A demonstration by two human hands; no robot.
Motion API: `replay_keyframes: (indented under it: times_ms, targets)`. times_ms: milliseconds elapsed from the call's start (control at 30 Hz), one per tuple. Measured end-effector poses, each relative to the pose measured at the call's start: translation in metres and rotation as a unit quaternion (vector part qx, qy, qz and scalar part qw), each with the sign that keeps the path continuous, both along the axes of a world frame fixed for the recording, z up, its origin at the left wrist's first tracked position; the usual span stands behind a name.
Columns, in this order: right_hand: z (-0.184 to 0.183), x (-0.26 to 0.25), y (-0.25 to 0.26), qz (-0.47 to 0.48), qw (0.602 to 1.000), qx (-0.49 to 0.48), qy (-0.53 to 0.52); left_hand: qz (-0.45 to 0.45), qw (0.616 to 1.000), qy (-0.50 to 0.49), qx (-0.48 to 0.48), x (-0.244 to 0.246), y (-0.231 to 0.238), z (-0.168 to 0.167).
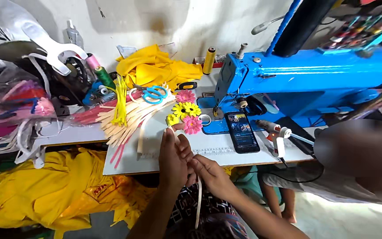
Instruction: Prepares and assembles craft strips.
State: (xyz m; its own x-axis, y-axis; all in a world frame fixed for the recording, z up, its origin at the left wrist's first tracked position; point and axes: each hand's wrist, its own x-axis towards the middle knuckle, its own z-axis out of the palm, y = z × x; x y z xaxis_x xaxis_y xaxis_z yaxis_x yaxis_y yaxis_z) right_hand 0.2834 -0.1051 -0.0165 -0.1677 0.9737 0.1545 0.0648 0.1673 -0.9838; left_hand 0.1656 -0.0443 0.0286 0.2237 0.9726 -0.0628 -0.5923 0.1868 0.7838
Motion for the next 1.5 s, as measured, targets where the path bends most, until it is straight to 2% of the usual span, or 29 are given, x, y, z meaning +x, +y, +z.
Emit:
replay_keyframes:
  times_ms: [267, 400, 533, 767, 900, 1067, 1200, 1300, 1500]
  targets:
    - [-0.004, 0.004, -0.002, 0.007, 0.999, -0.040, 0.007, -0.040, 0.998, -0.002, -0.037, 0.002, 0.000, 0.003]
    - [-0.009, 0.008, -0.001, -0.001, 0.999, -0.033, 0.001, -0.031, 0.997, -0.013, -0.070, 0.003, 0.001, 0.003]
    - [-0.009, 0.009, 0.000, -0.007, 0.999, -0.032, 0.006, -0.013, 0.998, 0.002, -0.054, 0.004, 0.003, 0.000]
    - [0.001, -0.002, 0.004, -0.013, 0.999, -0.030, -0.039, 0.083, 0.996, 0.016, 0.030, 0.003, 0.004, -0.004]
    - [0.000, -0.012, 0.006, -0.030, 0.992, 0.078, -0.093, 0.127, 0.992, 0.003, 0.021, -0.004, 0.008, 0.004]
    - [0.006, -0.002, -0.002, 0.012, 0.980, 0.100, -0.169, 0.171, 0.980, -0.024, 0.099, -0.051, 0.041, 0.004]
    - [0.010, 0.022, -0.013, 0.032, 0.967, 0.114, -0.224, 0.262, 0.961, -0.046, 0.080, -0.088, 0.058, 0.010]
    - [0.004, 0.038, -0.018, -0.001, 0.972, 0.146, -0.183, 0.280, 0.954, -0.075, 0.073, -0.098, 0.058, 0.011]
    - [0.004, 0.051, -0.018, -0.133, 0.988, 0.078, 0.001, 0.273, 0.959, -0.038, 0.065, -0.091, 0.048, -0.001]
